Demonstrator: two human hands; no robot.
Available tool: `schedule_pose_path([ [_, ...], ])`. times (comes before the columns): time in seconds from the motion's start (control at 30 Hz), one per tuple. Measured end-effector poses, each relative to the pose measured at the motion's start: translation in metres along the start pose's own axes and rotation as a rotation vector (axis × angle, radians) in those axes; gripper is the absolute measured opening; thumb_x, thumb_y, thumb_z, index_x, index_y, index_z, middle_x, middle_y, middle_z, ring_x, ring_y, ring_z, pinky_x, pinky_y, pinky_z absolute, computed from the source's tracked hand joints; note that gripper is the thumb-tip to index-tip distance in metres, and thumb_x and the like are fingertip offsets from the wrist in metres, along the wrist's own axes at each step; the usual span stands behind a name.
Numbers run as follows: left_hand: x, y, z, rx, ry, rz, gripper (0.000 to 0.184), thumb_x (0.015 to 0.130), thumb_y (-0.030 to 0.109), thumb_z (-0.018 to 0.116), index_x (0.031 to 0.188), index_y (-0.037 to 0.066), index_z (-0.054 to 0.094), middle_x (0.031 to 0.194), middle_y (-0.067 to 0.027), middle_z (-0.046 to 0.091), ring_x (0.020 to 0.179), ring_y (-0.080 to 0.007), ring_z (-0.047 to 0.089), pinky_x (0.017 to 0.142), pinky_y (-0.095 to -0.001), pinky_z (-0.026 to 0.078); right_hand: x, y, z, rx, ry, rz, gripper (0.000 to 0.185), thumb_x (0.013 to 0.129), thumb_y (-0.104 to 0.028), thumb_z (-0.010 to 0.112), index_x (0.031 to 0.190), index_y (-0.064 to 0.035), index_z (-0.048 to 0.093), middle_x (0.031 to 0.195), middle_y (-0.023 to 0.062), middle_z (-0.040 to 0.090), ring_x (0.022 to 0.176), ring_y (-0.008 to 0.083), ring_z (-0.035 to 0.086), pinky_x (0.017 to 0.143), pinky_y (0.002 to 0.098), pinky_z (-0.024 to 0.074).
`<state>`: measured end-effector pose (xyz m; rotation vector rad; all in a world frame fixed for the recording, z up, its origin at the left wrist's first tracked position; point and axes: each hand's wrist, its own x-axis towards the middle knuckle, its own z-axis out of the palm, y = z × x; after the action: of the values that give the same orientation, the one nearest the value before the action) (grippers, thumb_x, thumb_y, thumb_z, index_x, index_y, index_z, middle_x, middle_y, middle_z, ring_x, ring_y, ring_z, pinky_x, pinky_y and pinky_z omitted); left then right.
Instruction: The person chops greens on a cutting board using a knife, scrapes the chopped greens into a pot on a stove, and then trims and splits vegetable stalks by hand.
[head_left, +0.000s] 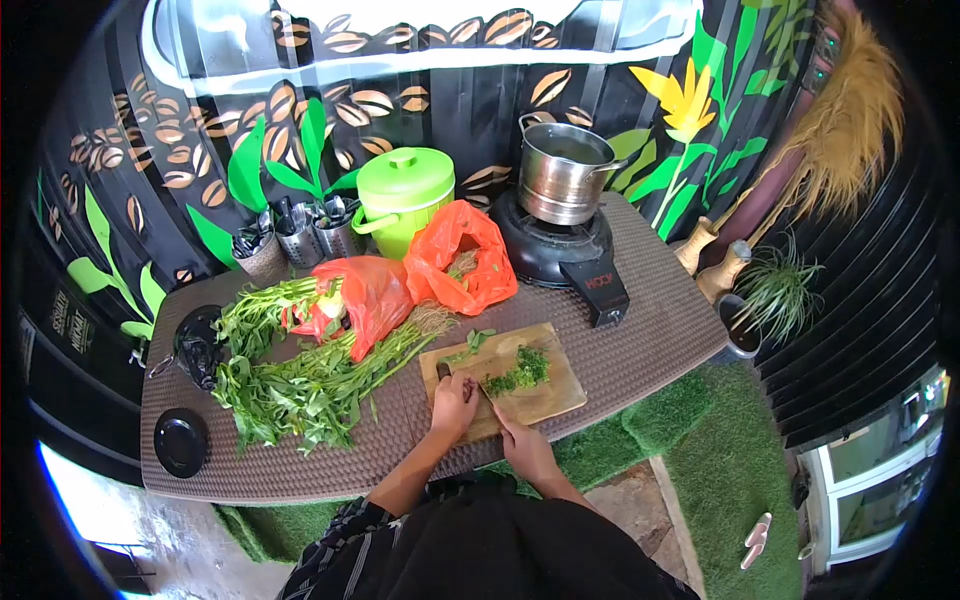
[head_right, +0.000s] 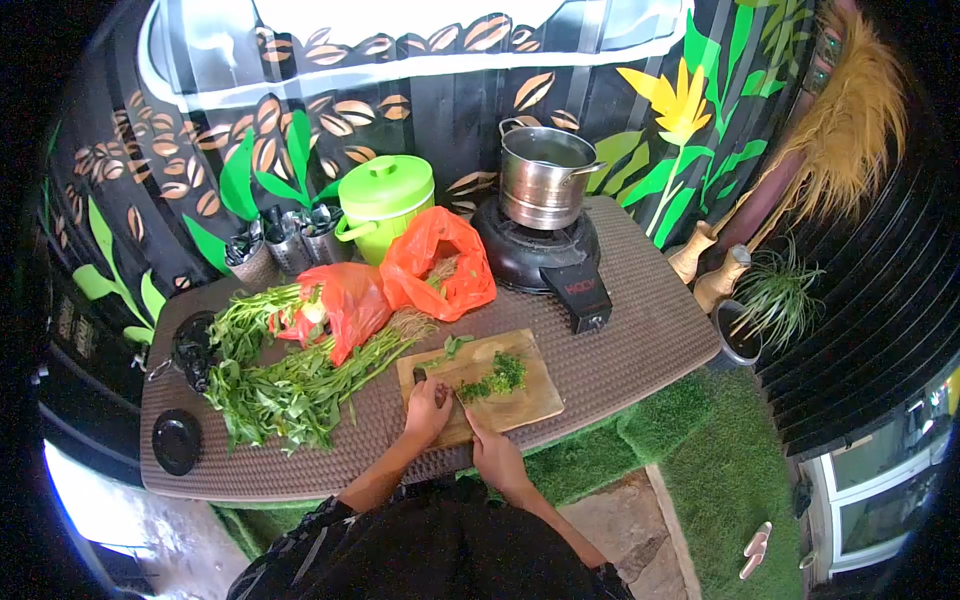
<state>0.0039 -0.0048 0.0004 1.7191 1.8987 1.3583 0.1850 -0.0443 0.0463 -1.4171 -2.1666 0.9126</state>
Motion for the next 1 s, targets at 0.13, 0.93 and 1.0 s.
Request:
schedule_pose_path([
  [0.13, 0.0, -0.008, 0.003, -0.017, -0.01, 0.032, 0.023, 0.076, 0.0, 0.071, 0.094, 0.004, 0.058, 0.079, -0.014, 0.059, 0.071, -0.029, 0.059, 0.064, -0.0402, 0.05, 0.001, -0.004, 0.001, -0.001, 0.037, -0.019, 0.051, 0.093, -0.013, 0.051, 0.143, -0.0194, 0.048, 0.1, 0.0276, 0.066, 0.089, 0.0469, 0.063, 0.076, 0.0548, 0.0498],
  [0.93, 0.004, -0.003, 0.0, -0.061, -0.002, 0.001, 0.018, 0.08, 0.001, 0.069, 0.095, 0.005, 0.06, 0.082, -0.0103, 0.064, 0.075, -0.0245, 0.063, 0.069, -0.0361, 0.053, 0.027, 0.034, 0.02, 0.264, 0.138, -0.24, 0.054, 0.094, -0.009, 0.055, 0.146, -0.0154, 0.044, 0.105, 0.0244, 0.068, 0.092, 0.0404, 0.067, 0.081, 0.0424, 0.0529],
  [1.0, 0.005, -0.003, -0.001, -0.061, -0.001, 0.02, 0.017, 0.081, 0.002, 0.069, 0.095, 0.006, 0.06, 0.083, -0.0101, 0.065, 0.076, -0.0247, 0.063, 0.069, -0.0363, 0.053, 0.026, 0.036, 0.018, 0.296, 0.186, -0.318, 0.054, 0.095, -0.009, 0.055, 0.148, -0.0165, 0.043, 0.097, 0.0201, 0.071, 0.081, 0.0349, 0.07, 0.073, 0.0393, 0.0554],
])
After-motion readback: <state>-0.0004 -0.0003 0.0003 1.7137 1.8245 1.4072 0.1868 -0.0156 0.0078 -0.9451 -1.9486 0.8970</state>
